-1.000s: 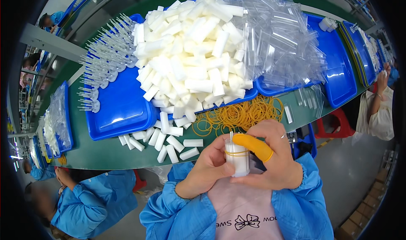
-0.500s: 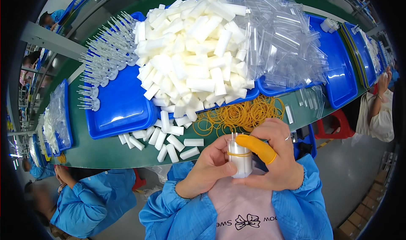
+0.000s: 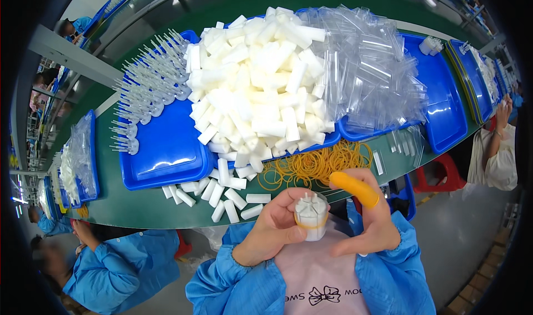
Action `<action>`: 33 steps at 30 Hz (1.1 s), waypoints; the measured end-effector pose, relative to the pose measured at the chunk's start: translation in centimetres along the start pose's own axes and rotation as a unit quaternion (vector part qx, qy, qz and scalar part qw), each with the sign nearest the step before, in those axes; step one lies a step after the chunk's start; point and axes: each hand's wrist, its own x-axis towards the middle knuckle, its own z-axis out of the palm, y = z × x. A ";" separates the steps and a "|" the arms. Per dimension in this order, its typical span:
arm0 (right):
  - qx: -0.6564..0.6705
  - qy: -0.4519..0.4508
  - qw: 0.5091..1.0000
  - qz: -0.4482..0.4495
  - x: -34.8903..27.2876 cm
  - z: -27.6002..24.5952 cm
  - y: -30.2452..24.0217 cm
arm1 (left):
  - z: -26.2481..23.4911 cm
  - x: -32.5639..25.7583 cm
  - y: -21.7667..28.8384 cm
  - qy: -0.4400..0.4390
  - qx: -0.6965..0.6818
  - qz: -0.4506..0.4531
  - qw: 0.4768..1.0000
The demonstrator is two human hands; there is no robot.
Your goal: The person assembles small white cylindrical components into clear plastic tubes. They pick up a white cylinder, insert it into a tube, and then secure the bundle with a yellow rubber band. The process is repeated continuously at a factory assembly station.
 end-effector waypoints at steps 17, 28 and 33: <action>0.136 -0.086 0.985 0.061 0.5 0.2 1.6 | 0.3 -0.4 0.2 -0.053 0.014 -0.042 0.998; 0.133 0.100 0.986 -0.018 -1.0 -8.1 -0.9 | 1.2 -1.2 1.6 -0.067 0.197 0.021 0.978; -0.077 0.390 0.917 -0.046 2.6 -22.3 1.7 | 0.0 -4.8 5.7 0.211 0.425 0.251 0.844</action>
